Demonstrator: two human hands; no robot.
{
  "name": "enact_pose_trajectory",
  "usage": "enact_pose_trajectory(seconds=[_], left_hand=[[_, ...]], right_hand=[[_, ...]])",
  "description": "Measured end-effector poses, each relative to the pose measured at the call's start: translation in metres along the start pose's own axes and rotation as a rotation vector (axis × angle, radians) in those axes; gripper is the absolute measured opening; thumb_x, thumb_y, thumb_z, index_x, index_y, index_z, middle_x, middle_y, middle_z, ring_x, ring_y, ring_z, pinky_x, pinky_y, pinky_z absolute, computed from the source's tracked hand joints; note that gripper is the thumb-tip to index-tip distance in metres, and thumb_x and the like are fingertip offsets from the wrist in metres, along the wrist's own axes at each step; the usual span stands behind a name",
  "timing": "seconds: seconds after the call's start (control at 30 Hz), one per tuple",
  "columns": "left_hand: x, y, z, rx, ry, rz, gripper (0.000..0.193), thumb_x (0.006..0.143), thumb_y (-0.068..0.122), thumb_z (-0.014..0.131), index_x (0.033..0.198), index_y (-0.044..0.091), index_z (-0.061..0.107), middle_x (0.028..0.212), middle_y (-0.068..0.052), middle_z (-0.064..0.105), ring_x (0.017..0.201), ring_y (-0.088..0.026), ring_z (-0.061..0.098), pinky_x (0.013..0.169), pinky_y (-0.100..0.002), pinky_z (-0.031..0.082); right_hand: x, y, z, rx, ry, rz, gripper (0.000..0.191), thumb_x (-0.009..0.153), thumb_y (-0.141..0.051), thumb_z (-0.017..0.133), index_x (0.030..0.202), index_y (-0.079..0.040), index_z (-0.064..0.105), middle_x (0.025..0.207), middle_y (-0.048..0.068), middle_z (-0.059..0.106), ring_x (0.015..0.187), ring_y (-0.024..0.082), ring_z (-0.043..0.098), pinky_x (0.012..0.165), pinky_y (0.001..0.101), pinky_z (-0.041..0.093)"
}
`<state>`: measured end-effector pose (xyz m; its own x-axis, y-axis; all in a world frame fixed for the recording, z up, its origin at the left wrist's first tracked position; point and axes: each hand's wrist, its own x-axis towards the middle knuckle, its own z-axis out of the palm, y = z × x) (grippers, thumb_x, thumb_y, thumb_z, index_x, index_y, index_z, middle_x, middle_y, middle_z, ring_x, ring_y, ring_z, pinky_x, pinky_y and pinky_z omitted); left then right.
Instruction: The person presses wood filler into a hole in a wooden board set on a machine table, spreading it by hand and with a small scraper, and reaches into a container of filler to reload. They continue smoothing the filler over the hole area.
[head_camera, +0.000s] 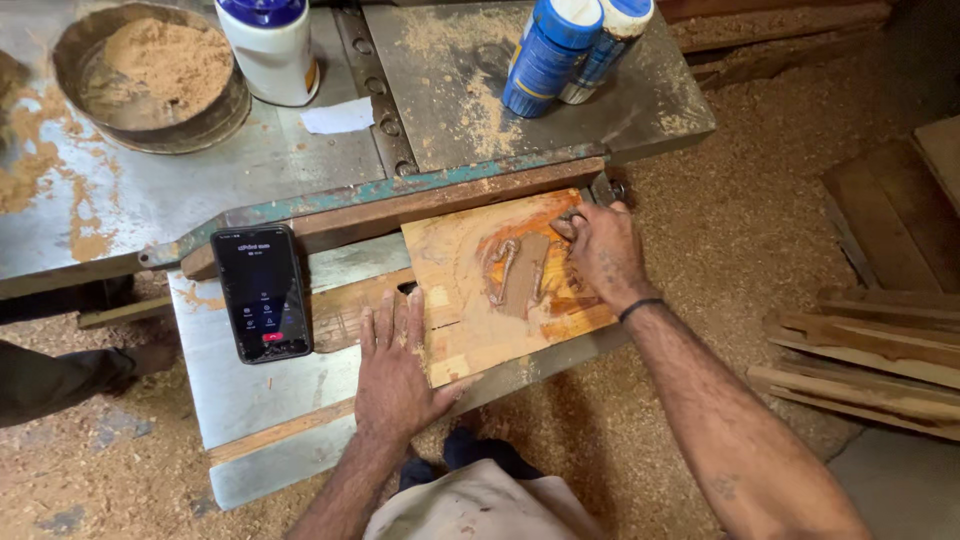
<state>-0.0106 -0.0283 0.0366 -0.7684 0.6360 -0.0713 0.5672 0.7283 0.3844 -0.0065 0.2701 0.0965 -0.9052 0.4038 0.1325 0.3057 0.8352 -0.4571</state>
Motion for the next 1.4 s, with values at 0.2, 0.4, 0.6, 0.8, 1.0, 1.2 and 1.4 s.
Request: enact_pose_trajectory(seconds=[0.2,0.4,0.6,0.8,1.0,1.2,1.4], left_hand=[[-0.006,-0.022,0.009,-0.037,-0.013,-0.016,0.128,0.069,0.072,0.074,0.155,-0.004,0.016,0.161,-0.019,0.026,0.152,-0.038,0.014,0.124,-0.055,0.006],[-0.014,-0.028,0.014,-0.091,0.108,0.038,0.129,0.069,0.077,0.070,0.154,-0.006,0.017,0.158,-0.020,0.030,0.151,-0.040,0.015,0.123,-0.057,0.006],[-0.019,-0.030,0.016,-0.068,0.114,0.035,0.130,0.069,0.080,0.066,0.155,-0.004,0.018,0.159,-0.020,0.030,0.151,-0.039,0.017,0.123,-0.056,0.007],[-0.018,-0.039,0.016,-0.054,0.109,0.029,0.131,0.070,0.082,0.065,0.155,-0.004,0.015,0.162,-0.020,0.028,0.152,-0.039,0.014,0.123,-0.056,0.005],[-0.019,-0.037,0.014,0.008,0.037,0.019,0.129,0.072,0.082,0.062,0.156,-0.003,0.014,0.162,-0.017,0.027,0.153,-0.037,0.011,0.123,-0.056,0.003],[-0.016,-0.045,0.017,-0.022,0.049,-0.004,0.131,0.069,0.083,0.063,0.157,-0.001,0.014,0.160,-0.022,0.029,0.153,-0.038,0.011,0.123,-0.056,0.003],[-0.015,-0.046,0.017,-0.033,0.026,0.002,0.131,0.070,0.084,0.063,0.157,-0.001,0.013,0.159,-0.023,0.030,0.153,-0.039,0.012,0.123,-0.056,0.003]], right_hand=[[-0.072,-0.029,0.041,-0.159,-0.099,-0.260,0.021,0.098,-0.002,0.053,0.091,-0.005,0.073,0.078,0.014,0.070,0.074,0.026,0.067,0.088,0.0505,0.055],[-0.076,-0.041,0.025,0.134,-0.336,0.329,0.015,0.096,-0.012,0.056,0.097,-0.010,0.070,0.092,0.005,0.072,0.079,0.019,0.074,0.068,0.0355,0.066],[-0.046,-0.059,0.048,-0.402,-0.072,-0.100,0.020,0.098,-0.014,0.060,0.110,-0.009,0.076,0.083,0.011,0.071,0.076,0.023,0.058,0.065,0.0369,0.054],[-0.129,-0.069,0.055,-0.367,-0.076,-0.380,0.033,0.094,-0.003,0.051,0.119,0.002,0.071,0.081,0.009,0.070,0.077,0.018,0.056,0.073,0.0376,0.051],[-0.030,-0.025,0.024,-0.183,-0.057,0.140,0.031,0.106,-0.004,0.044,0.107,-0.010,0.075,0.088,0.012,0.074,0.068,0.020,0.070,0.059,0.0364,0.057],[-0.020,-0.036,0.055,-0.154,-0.099,0.076,0.026,0.109,-0.010,0.048,0.106,-0.004,0.074,0.088,0.013,0.074,0.073,0.020,0.073,0.063,0.0330,0.064],[-0.090,-0.057,0.073,-0.225,-0.186,-0.202,0.025,0.097,0.003,0.053,0.101,-0.004,0.076,0.089,0.011,0.076,0.089,0.022,0.068,0.084,0.0396,0.060]])
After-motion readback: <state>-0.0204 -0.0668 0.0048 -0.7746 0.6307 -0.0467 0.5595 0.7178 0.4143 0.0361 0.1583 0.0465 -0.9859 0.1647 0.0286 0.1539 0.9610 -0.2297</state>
